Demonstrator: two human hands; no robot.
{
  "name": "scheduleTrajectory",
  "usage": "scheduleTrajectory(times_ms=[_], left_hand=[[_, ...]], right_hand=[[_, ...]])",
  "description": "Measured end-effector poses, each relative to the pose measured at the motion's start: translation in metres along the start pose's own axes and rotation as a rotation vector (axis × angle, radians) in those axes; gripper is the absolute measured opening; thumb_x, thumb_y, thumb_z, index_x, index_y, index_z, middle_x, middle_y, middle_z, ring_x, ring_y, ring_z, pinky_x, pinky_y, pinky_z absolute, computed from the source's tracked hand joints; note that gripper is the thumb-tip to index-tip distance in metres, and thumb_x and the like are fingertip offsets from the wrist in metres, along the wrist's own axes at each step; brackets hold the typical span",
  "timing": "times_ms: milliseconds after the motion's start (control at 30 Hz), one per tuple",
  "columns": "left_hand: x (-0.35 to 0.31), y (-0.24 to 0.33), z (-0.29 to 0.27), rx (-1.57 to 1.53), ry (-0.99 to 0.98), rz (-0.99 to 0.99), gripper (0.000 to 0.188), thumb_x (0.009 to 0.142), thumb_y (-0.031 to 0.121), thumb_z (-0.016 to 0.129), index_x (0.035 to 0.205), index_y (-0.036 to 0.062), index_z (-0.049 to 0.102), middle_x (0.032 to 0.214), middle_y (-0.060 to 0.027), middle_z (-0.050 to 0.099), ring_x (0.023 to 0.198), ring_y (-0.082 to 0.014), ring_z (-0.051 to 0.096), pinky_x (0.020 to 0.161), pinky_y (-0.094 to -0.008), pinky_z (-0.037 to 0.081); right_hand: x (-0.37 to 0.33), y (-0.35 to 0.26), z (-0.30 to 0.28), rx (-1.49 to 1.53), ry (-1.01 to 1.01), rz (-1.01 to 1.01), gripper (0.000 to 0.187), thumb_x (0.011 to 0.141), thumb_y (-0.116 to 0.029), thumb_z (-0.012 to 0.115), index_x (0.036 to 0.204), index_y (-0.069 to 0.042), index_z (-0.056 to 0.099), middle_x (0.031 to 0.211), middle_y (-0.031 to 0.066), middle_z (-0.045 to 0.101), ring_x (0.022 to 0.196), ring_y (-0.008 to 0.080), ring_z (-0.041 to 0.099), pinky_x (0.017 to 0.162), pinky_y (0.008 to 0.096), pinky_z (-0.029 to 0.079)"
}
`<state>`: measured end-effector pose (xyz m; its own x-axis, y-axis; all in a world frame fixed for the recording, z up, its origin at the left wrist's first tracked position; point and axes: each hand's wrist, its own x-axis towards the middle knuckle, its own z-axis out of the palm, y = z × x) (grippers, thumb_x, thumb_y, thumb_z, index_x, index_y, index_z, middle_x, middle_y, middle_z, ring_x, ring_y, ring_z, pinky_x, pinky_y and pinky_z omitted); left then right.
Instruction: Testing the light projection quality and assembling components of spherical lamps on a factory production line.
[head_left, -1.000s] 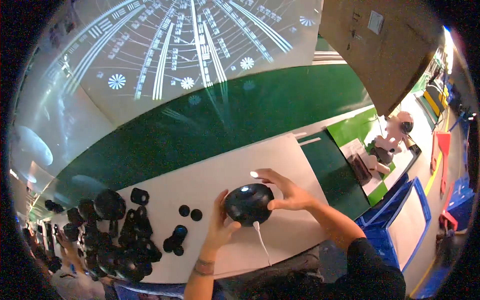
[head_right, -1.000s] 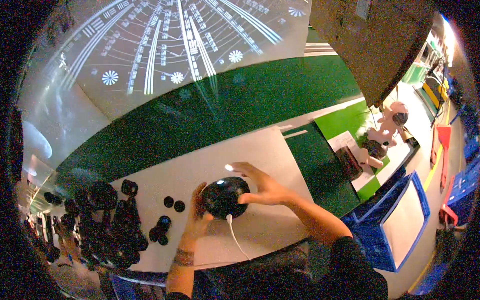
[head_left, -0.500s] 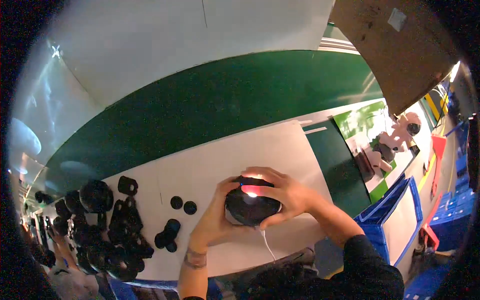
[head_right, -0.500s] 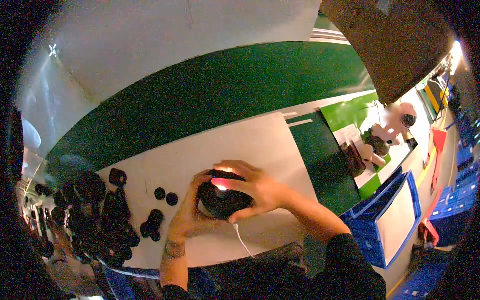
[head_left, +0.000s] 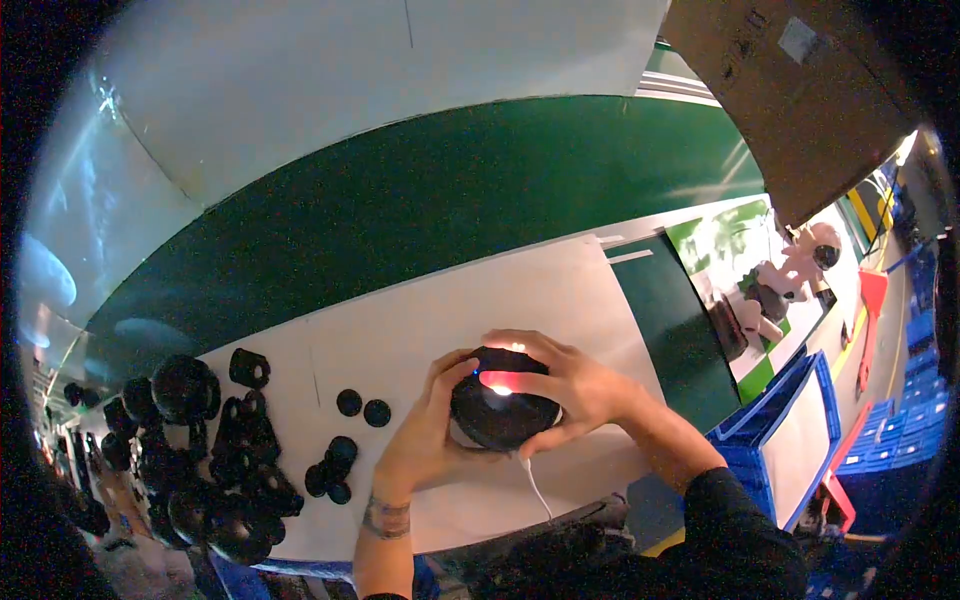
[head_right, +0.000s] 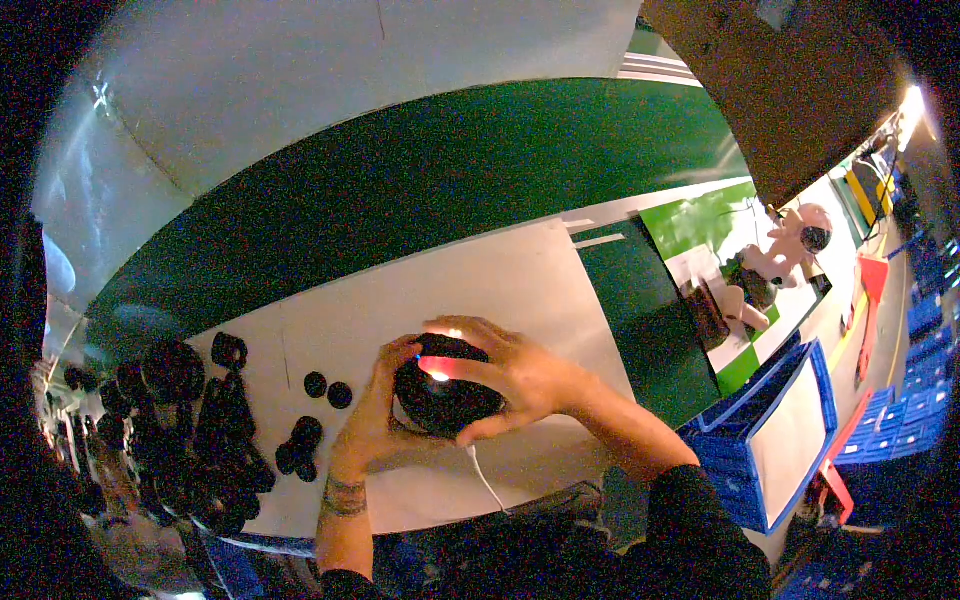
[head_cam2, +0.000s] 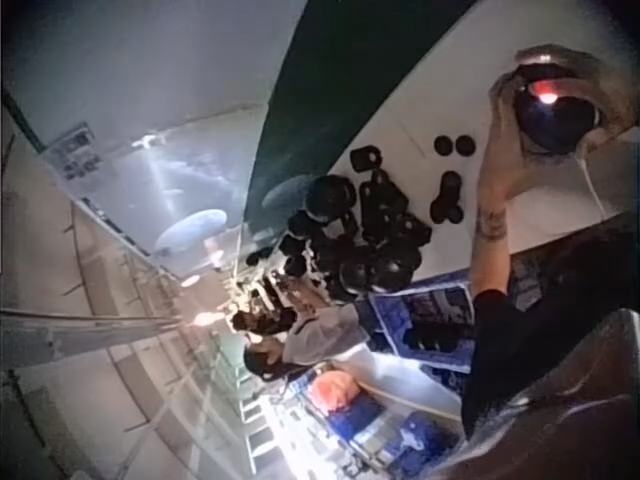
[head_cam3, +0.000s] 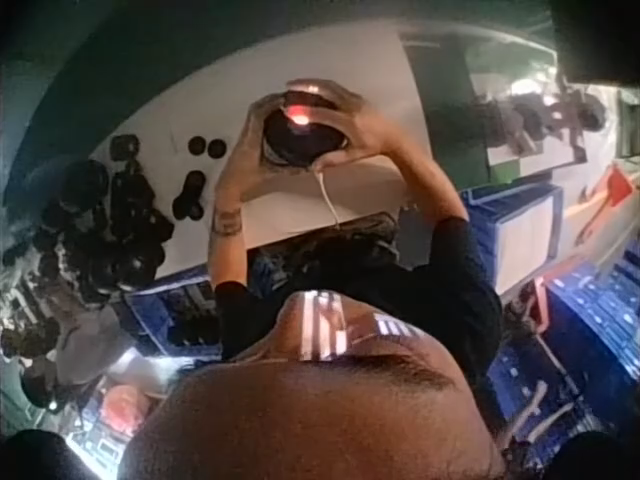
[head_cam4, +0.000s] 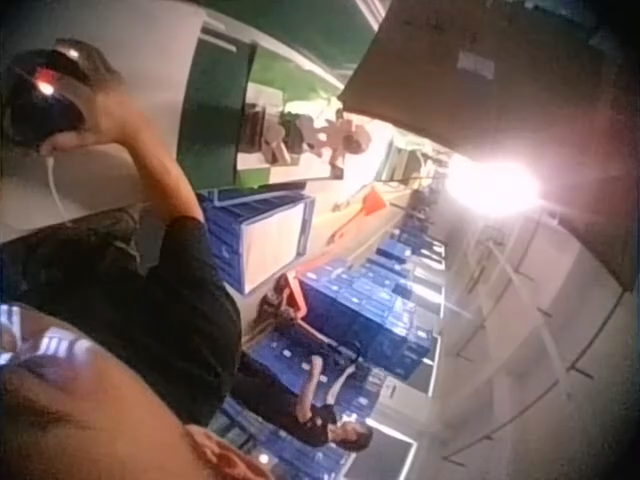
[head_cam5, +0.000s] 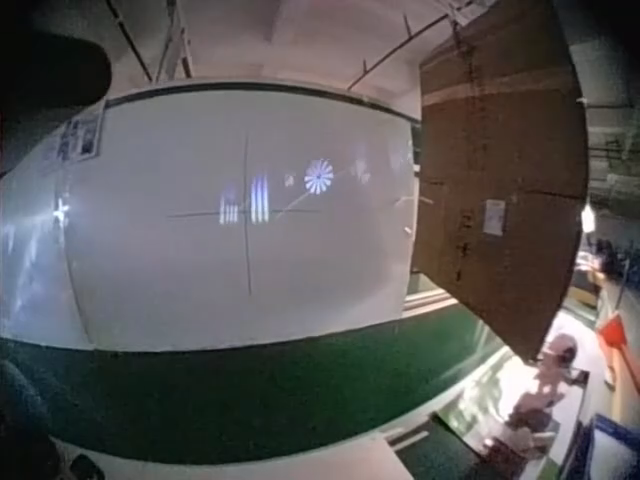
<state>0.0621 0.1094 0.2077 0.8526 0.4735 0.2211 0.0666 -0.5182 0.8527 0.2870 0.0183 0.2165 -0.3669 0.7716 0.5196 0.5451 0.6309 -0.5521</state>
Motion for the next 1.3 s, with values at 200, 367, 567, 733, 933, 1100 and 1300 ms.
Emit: scheduleTrajectory(times_ms=[200, 367, 567, 733, 933, 1100, 1300], left_hand=[[-0.001, 0.003, 0.003, 0.01, 0.008, -0.048, 0.111, 0.051, 0.024, 0.095, 0.14, 0.0058, 0.031, 0.137, -0.0178, 0.042, 0.128, -0.0344, 0.046, 0.108, -0.0404, 0.039], [-0.005, 0.001, 0.006, -0.069, 0.046, -0.075, 0.114, 0.052, 0.026, 0.095, 0.141, 0.0053, 0.029, 0.133, -0.0176, 0.047, 0.125, -0.0336, 0.049, 0.107, -0.0407, 0.04], [-0.004, -0.001, 0.005, -0.08, 0.063, -0.052, 0.116, 0.051, 0.025, 0.096, 0.143, 0.0055, 0.028, 0.135, -0.0159, 0.047, 0.125, -0.0315, 0.049, 0.107, -0.0407, 0.04], [-0.005, -0.006, 0.006, -0.068, 0.075, -0.03, 0.118, 0.05, 0.024, 0.096, 0.144, 0.0072, 0.026, 0.135, -0.0153, 0.047, 0.126, -0.0313, 0.049, 0.108, -0.0406, 0.039], [-0.008, -0.007, 0.009, -0.077, 0.074, -0.057, 0.121, 0.049, 0.022, 0.096, 0.145, 0.008, 0.024, 0.136, -0.0155, 0.047, 0.126, -0.0316, 0.048, 0.109, -0.041, 0.038], [-0.004, -0.002, 0.01, -0.082, 0.044, -0.06, 0.12, 0.049, 0.018, 0.096, 0.145, 0.0086, 0.024, 0.137, -0.0154, 0.046, 0.128, -0.03, 0.047, 0.109, -0.0416, 0.038], [-0.008, -0.01, 0.016, -0.102, 0.066, -0.095, 0.123, 0.047, 0.017, 0.097, 0.145, 0.0075, 0.024, 0.139, -0.0135, 0.043, 0.129, -0.0283, 0.045, 0.109, -0.0416, 0.038]], right_hand=[[-0.002, 0.0, -0.001, -0.007, -0.049, 0.019, 0.088, 0.072, -0.056, 0.077, 0.142, -0.019, 0.04, 0.145, 0.0268, 0.036, 0.128, 0.0487, 0.043, 0.102, 0.0538, 0.042], [-0.002, -0.002, -0.001, -0.027, -0.048, 0.026, 0.088, 0.072, -0.057, 0.076, 0.141, -0.017, 0.042, 0.144, 0.0247, 0.038, 0.129, 0.0466, 0.043, 0.102, 0.0534, 0.042], [0.001, 0.001, -0.003, -0.081, -0.108, 0.048, 0.087, 0.072, -0.059, 0.075, 0.14, -0.013, 0.044, 0.14, 0.0219, 0.043, 0.127, 0.0445, 0.044, 0.102, 0.0519, 0.043], [0.006, -0.002, -0.004, -0.1, -0.092, 0.034, 0.086, 0.067, -0.053, 0.082, 0.134, -0.012, 0.049, 0.138, 0.0203, 0.045, 0.122, 0.0439, 0.049, 0.097, 0.05, 0.048], [0.004, -0.005, -0.003, -0.087, -0.06, 0.029, 0.085, 0.067, -0.053, 0.082, 0.136, -0.018, 0.048, 0.14, 0.023, 0.041, 0.123, 0.0445, 0.049, 0.096, 0.0506, 0.048], [0.001, -0.004, -0.002, -0.087, -0.027, 0.016, 0.087, 0.066, -0.053, 0.082, 0.137, -0.019, 0.046, 0.14, 0.0249, 0.041, 0.123, 0.0452, 0.049, 0.095, 0.051, 0.049], [-0.004, -0.007, -0.007, -0.122, -0.065, 0.079, 0.081, 0.076, -0.061, 0.071, 0.14, -0.018, 0.044, 0.134, 0.0271, 0.041, 0.12, 0.0464, 0.048, 0.096, 0.0507, 0.047]])
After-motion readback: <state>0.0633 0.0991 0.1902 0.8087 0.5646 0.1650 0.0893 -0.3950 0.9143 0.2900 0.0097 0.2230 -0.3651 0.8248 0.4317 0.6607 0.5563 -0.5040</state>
